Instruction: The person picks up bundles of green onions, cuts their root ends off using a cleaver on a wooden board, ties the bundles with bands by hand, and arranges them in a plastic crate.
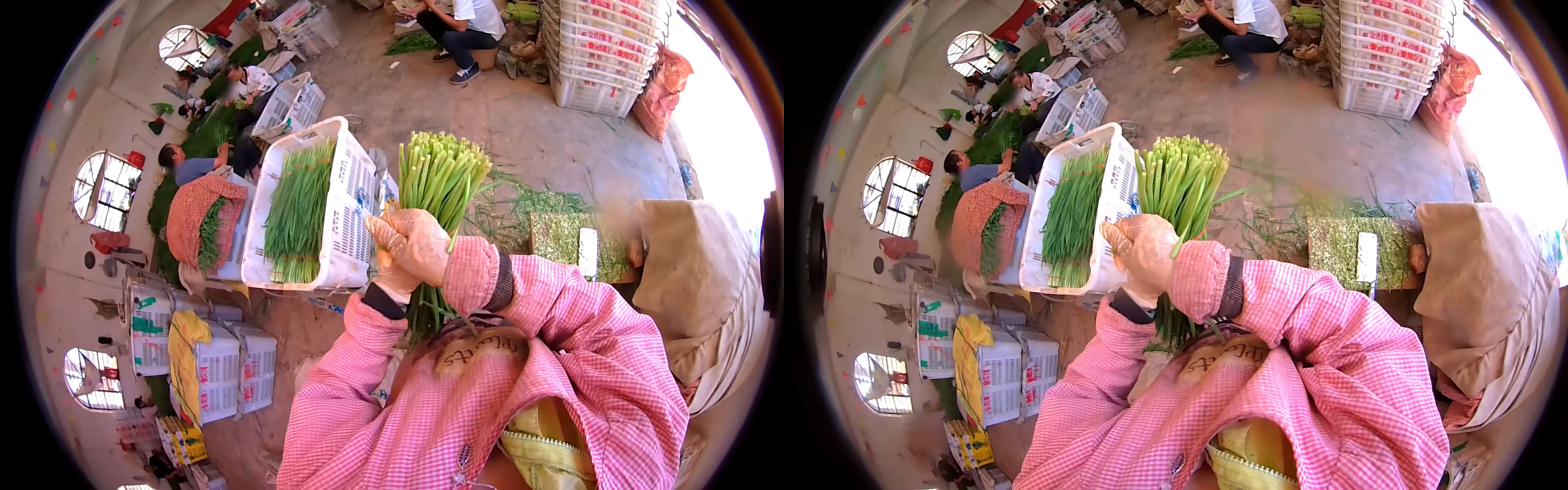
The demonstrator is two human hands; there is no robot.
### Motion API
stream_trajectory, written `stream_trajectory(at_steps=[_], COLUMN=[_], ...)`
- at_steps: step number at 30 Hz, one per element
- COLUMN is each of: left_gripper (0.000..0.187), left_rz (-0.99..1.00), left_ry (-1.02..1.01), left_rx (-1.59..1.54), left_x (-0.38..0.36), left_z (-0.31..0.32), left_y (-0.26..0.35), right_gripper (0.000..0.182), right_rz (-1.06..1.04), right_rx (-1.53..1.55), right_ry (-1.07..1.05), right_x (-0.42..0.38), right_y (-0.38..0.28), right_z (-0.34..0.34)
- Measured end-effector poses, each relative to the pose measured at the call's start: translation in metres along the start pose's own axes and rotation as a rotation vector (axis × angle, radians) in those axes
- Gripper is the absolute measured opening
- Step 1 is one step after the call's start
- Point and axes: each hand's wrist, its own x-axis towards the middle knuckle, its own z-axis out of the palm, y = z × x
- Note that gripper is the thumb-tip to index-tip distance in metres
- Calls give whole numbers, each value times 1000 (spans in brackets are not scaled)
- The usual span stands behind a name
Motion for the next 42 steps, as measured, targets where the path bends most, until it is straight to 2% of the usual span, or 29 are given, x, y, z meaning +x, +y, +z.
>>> stream_trajectory(at_steps=[2, 3, 4, 6, 7, 8, 9, 10, 11, 12, 13, 14, 16, 17, 18, 21, 22, 24, 25, 26, 28, 29, 32, 33, 34, 36, 38, 41, 42], left_gripper=[79, 75, 71, 64, 60, 56, 53, 49, 52, 54, 48, 48, 47, 45, 45, 45, 45, 45, 45, 45, 27, 24, 27, 30, 30, 31, 31, 32, 32], left_rz=[-41, -52, -66, -114, -150, -194, -254, -334, -448, -567, -675, -672, -674, -666, -661, -675, -673, -612, -616, -618, -557, -469, -382, -433, -433, -412, -396, -388, -393], left_ry=[70, 91, 103, 74, 60, 47, 41, 41, 52, 60, 104, 109, 122, 211, 200, 325, 319, 420, 436, 437, 402, 387, 261, 275, 282, 264, 223, 296, 297], left_rx=[-70, -111, -159, -301, -393, -498, -622, -761, -910, -1060, -1159, -1160, -1286, -1265, -1263, -1255, -1256, -1290, -1273, -1273, -1386, -1392, -1455, -1603, -1605, -1613, -1622, -1502, -1501], left_x=[7, 13, 15, 21, 25, 28, 33, 35, 41, 43, 47, 47, 50, 50, 50, 47, 45, 44, 43, 40, 35, 33, 28, 28, 28, 26, 26, 25, 25], left_z=[7, 6, 5, 1, -1, -3, -6, -9, -11, -12, -28, -25, -16, -12, -5, 8, 10, 15, 16, 15, 12, 14, 5, 1, 1, 3, 4, 3, 5], left_y=[-9, -10, -10, -9, -7, -6, -6, -8, -12, -17, 10, 6, -8, -6, -14, -20, -18, -15, -14, -13, -8, -9, -4, 2, 0, -3, 3, 12, 9], right_gripper=[38, 39, 37, 36, 32, 29, 26, 25, 23, 23, 24, 26, 28, 28, 29, 24, 24, 36, 25, 25, 16, 15, 23, 38, 39, 36, 30, 25, 24], right_rz=[93, 129, 24, 74, -248, -259, 183, -206, -426, -428, -393, -357, -305, -314, -322, 17, 19, 217, 60, 60, 238, 448, 474, 382, 48, 41, 25, 92, 118], right_rx=[-62, -334, -445, -422, -217, -128, 109, -70, -340, -341, -428, -513, -488, -569, -651, -856, -858, -830, -760, -760, -204, 63, 213, 234, -51, -345, -570, -634, -543], right_ry=[132, 71, 60, -79, 27, -30, -126, 9, 368, 367, 564, 762, 432, 363, 292, 130, 135, 94, 246, 244, 136, -22, -606, -544, -190, 203, 214, 178, 200], right_x=[-1, -10, -18, -22, -17, -14, -18, -16, -17, -25, -35, -44, -62, -66, -68, -65, -62, -55, -57, -58, -56, -54, -68, -75, -77, -63, -57, -50, -50], right_y=[-4, -8, -12, -23, -13, -9, -34, -22, -26, -25, -23, -23, -7, 6, 18, 26, 31, 44, 48, 53, 43, 31, -7, -9, 5, 17, 28, 27, 27], right_z=[3, 1, -1, -16, -20, -37, -58, -77, -89, -96, -101, -100, -62, -44, -29, -10, -9, -10, -10, -14, -26, -35, -59, -65, -63, -66, -52, -50, -52])
